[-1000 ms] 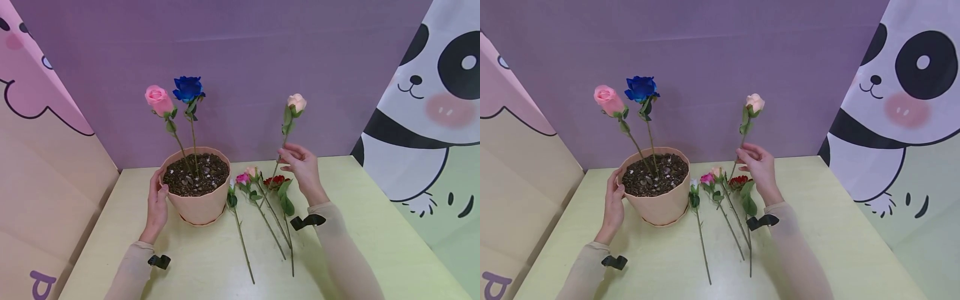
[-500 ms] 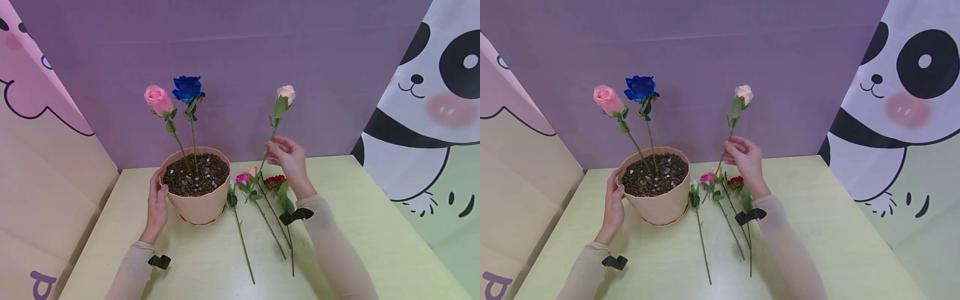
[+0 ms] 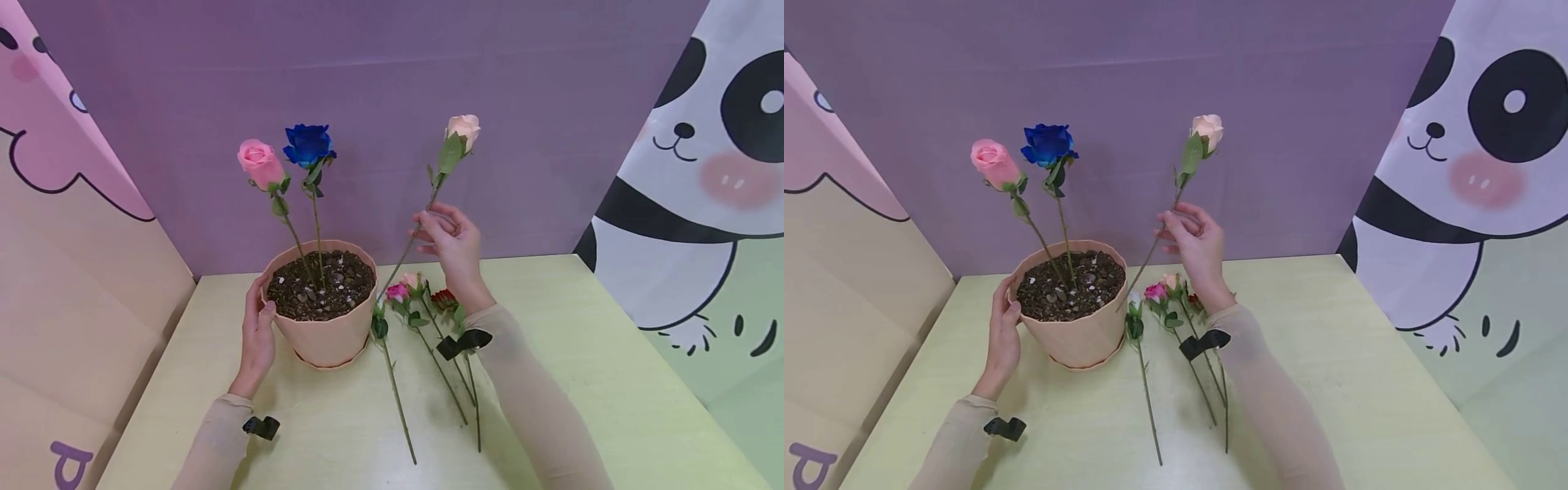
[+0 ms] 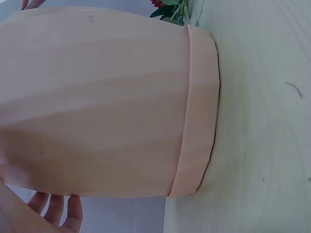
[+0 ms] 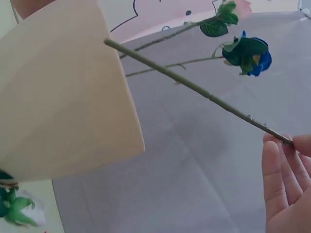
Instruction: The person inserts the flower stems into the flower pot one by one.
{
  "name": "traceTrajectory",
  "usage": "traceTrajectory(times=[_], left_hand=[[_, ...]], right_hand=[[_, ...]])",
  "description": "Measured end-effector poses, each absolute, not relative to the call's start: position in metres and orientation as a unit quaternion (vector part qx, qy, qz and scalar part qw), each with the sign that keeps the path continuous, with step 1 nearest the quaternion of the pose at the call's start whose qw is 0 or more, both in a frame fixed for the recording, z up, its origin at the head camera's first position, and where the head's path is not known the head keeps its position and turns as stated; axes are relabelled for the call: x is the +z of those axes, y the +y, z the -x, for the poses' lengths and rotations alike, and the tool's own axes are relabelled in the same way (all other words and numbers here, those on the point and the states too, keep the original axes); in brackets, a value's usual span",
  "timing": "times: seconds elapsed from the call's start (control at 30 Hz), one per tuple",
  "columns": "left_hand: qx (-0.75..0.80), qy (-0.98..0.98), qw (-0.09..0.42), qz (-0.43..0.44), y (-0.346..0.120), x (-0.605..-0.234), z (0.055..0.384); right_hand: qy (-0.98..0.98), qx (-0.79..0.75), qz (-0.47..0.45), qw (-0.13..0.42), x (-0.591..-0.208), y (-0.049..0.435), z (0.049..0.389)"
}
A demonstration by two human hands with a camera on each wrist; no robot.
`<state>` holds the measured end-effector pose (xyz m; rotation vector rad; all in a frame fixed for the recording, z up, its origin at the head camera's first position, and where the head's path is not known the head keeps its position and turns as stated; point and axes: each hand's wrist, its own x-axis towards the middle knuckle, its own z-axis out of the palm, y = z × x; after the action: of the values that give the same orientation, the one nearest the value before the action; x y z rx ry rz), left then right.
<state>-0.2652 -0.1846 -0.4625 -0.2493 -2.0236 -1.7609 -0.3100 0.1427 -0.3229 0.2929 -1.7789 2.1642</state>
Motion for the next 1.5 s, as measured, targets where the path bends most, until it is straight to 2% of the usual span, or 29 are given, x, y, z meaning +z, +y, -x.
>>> traceTrajectory(times=[0.4,0.97,1.33,1.5], left_hand=[[-0.635,-0.733,0.226,0.090,-0.184,-0.462,0.267],[-0.643,-0.727,0.220,0.092,-0.185,-0.463,0.268],[-0.630,-0.741,0.219,0.083,-0.185,-0.464,0.266],[-0.629,-0.739,0.226,0.088,-0.184,-0.465,0.265]], right_hand=[[-0.612,0.741,-0.162,0.224,-0.318,0.113,0.318],[-0.671,0.652,-0.250,0.252,-0.332,0.065,0.323],[-0.691,0.637,-0.256,0.227,-0.347,0.048,0.326],[-0.709,0.608,-0.258,0.246,-0.353,0.038,0.328]])
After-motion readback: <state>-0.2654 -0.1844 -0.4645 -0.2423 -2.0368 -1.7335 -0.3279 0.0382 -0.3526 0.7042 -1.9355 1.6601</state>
